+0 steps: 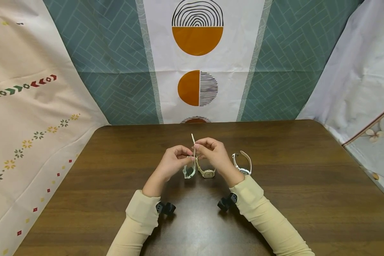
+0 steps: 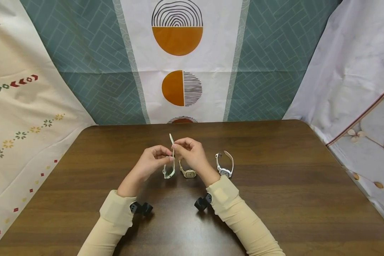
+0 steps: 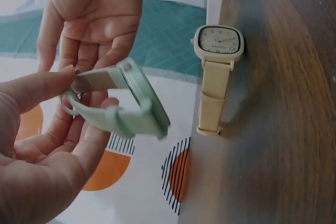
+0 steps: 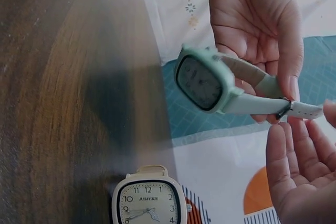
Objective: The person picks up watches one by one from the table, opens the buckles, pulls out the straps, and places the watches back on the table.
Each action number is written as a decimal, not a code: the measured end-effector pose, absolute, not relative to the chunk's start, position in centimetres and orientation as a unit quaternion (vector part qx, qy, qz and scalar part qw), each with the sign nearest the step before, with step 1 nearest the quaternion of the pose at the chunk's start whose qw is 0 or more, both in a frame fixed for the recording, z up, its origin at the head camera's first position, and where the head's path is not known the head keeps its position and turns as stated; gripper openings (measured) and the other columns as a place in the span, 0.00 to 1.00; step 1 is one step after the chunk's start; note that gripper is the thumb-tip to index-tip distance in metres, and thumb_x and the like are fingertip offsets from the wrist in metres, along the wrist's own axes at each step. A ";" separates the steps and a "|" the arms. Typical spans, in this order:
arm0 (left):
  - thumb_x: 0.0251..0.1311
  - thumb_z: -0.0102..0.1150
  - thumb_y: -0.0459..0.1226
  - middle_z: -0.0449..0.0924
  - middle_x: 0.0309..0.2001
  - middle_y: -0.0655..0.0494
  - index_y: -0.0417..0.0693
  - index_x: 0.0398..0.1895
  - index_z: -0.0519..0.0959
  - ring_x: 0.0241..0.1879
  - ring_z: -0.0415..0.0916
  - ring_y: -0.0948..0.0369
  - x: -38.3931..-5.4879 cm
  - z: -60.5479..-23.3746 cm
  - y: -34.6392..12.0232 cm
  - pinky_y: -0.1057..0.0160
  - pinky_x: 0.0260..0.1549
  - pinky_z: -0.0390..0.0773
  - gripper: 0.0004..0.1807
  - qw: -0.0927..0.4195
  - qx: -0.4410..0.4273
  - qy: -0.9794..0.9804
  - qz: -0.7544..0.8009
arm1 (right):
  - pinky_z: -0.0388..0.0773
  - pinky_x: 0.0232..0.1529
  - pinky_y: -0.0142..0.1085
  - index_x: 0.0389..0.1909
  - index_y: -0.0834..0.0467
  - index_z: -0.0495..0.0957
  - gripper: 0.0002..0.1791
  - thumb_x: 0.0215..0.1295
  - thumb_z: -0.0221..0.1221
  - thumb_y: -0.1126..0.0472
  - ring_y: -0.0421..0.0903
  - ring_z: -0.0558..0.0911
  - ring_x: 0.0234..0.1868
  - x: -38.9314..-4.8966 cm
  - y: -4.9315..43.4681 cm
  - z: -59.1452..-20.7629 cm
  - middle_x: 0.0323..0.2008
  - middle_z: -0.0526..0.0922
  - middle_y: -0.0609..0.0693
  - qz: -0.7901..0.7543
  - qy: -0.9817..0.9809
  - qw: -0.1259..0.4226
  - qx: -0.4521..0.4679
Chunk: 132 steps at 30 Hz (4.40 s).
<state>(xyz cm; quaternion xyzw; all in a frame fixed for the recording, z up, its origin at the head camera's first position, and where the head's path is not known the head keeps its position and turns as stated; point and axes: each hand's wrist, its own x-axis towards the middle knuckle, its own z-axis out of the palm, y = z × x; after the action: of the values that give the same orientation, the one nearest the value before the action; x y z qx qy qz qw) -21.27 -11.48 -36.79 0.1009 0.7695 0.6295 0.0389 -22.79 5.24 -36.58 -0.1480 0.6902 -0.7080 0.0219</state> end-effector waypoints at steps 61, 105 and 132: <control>0.59 0.58 0.25 0.81 0.27 0.59 0.36 0.33 0.73 0.28 0.81 0.65 -22.0 -36.5 -13.1 0.67 0.37 0.80 0.03 -0.007 0.018 0.638 0.770 | 0.80 0.42 0.53 0.38 0.71 0.79 0.11 0.60 0.62 0.65 0.54 0.83 0.30 -22.3 4.8 -37.1 0.29 0.82 0.58 -0.615 0.758 0.150 -0.159; 0.61 0.59 0.31 0.80 0.26 0.64 0.32 0.47 0.73 0.31 0.81 0.65 -22.6 -36.3 -15.4 0.68 0.33 0.81 0.13 -0.001 -0.105 0.664 0.740 | 0.83 0.38 0.40 0.40 0.75 0.77 0.12 0.62 0.60 0.68 0.47 0.83 0.28 -22.6 4.6 -37.5 0.26 0.80 0.51 -0.655 0.738 0.124 -0.102; 0.63 0.57 0.32 0.78 0.33 0.57 0.29 0.48 0.71 0.30 0.79 0.68 -23.1 -36.9 -17.1 0.67 0.37 0.81 0.15 0.032 -0.084 0.724 0.684 | 0.83 0.32 0.39 0.40 0.74 0.74 0.11 0.60 0.61 0.70 0.45 0.84 0.25 -22.1 1.9 -38.9 0.36 0.82 0.71 -0.652 0.743 0.138 -0.069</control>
<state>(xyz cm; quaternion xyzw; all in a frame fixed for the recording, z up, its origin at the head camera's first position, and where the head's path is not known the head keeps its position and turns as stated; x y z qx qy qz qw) -23.14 -17.13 -36.85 -0.0837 0.7236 0.6843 0.0319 -22.13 1.90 -38.88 -0.0688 0.7425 -0.6518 0.1380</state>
